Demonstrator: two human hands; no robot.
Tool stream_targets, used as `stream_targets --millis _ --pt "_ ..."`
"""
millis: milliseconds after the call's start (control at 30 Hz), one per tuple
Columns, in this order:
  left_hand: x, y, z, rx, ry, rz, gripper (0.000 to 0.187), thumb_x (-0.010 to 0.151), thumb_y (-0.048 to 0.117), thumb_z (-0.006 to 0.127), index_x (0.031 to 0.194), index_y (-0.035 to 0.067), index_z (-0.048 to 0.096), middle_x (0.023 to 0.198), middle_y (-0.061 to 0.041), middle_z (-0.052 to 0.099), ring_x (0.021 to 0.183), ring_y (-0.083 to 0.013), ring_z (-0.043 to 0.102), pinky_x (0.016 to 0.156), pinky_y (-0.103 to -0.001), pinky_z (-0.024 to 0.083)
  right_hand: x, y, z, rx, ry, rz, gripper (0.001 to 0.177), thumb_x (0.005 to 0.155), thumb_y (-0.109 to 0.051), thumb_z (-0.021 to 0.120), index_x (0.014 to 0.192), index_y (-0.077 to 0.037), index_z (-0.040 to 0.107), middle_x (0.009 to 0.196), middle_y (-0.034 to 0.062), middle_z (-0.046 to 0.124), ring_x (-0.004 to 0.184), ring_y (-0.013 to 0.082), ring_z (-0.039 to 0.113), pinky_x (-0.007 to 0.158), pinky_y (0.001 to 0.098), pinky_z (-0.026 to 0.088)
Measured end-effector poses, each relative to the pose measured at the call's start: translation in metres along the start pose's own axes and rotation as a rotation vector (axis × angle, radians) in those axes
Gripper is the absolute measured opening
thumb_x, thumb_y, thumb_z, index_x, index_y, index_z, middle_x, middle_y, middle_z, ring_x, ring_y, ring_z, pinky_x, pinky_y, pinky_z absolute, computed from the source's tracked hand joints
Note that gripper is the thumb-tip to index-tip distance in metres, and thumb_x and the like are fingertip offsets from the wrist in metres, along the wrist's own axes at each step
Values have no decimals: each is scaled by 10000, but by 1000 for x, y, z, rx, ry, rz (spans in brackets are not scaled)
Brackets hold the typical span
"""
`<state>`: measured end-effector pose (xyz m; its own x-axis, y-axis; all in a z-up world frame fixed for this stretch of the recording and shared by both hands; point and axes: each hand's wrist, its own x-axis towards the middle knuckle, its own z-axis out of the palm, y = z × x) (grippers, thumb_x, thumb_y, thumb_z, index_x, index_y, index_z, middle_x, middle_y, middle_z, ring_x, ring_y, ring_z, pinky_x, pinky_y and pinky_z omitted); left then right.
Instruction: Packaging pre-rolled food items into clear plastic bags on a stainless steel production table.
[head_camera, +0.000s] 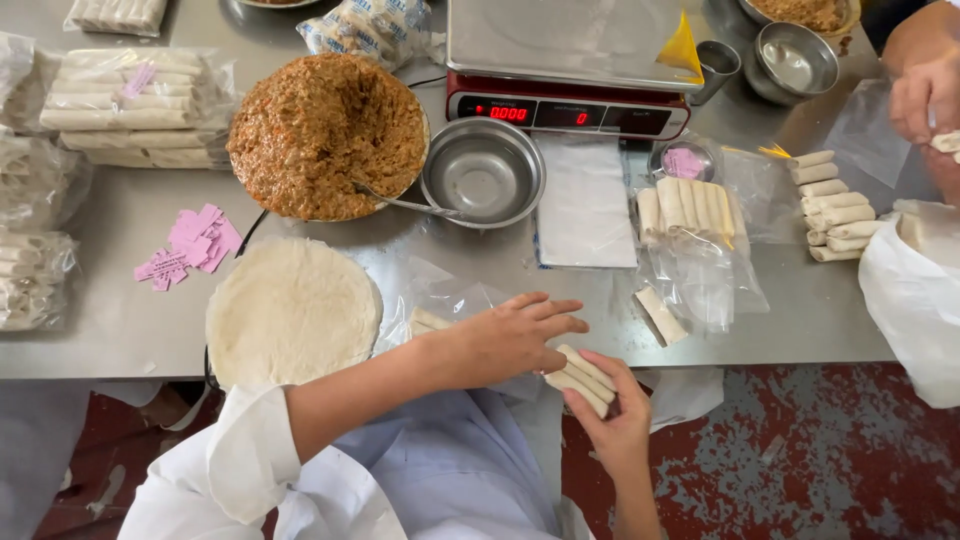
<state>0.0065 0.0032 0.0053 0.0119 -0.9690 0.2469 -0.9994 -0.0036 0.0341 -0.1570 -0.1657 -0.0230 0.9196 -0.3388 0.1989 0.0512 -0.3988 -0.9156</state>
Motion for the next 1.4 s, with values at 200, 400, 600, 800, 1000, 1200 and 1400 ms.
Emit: stream_targets --millis 200,400,600,800,1000,1200,1400 --pt "-3 -24 -38 -586 70 -116 305 1031 277 599 1316 173 568 1299 -103 541 1100 -265 628 888 -436 537 36 -2 24 -119 -250 -145 460 776 -218 865 1187 -72 720 1065 50 767 867 162 702 733 296 570" --pt "-18 -68 2 -556 -64 -471 473 1088 478 389 1254 66 553 1066 -170 682 1032 -379 725 877 -508 566 51 -32 38 90 -401 -95 595 852 -119 820 1397 -47 595 1259 122 670 1140 192 644 909 422 584" --pt "-25 -72 -12 -572 -206 -571 390 1059 408 480 1162 108 707 1021 -183 763 997 -409 733 868 -534 564 57 -27 57 8 -230 -149 613 769 -173 904 1299 0 649 1140 155 716 966 247 741 756 366 639" --pt "-14 -80 18 -505 -171 -630 306 984 485 605 1079 219 723 990 -18 770 967 -260 754 809 -436 596 50 22 80 14 -273 -162 661 709 -235 954 1256 -41 638 1092 158 729 866 285 761 674 356 654" --pt "5 -88 20 -533 -207 -600 138 927 314 693 962 186 727 938 -35 764 929 -306 755 785 -445 608 56 -9 85 20 -219 -198 483 835 -131 837 1254 -5 631 1129 110 637 970 262 733 754 347 672" --pt "5 -102 46 -591 -174 -683 148 918 335 712 929 189 734 876 -23 745 871 -275 757 744 -417 619 58 0 92 69 -196 -117 568 822 -109 848 1319 10 600 1018 165 664 849 256 726 733 393 673" --pt "9 -107 50 -629 -205 -693 139 937 280 695 931 147 735 867 -74 738 879 -298 752 764 -417 613 58 -1 92 -153 19 -241 468 807 -207 879 1217 -52 718 1052 94 625 855 238 714 689 330 653"
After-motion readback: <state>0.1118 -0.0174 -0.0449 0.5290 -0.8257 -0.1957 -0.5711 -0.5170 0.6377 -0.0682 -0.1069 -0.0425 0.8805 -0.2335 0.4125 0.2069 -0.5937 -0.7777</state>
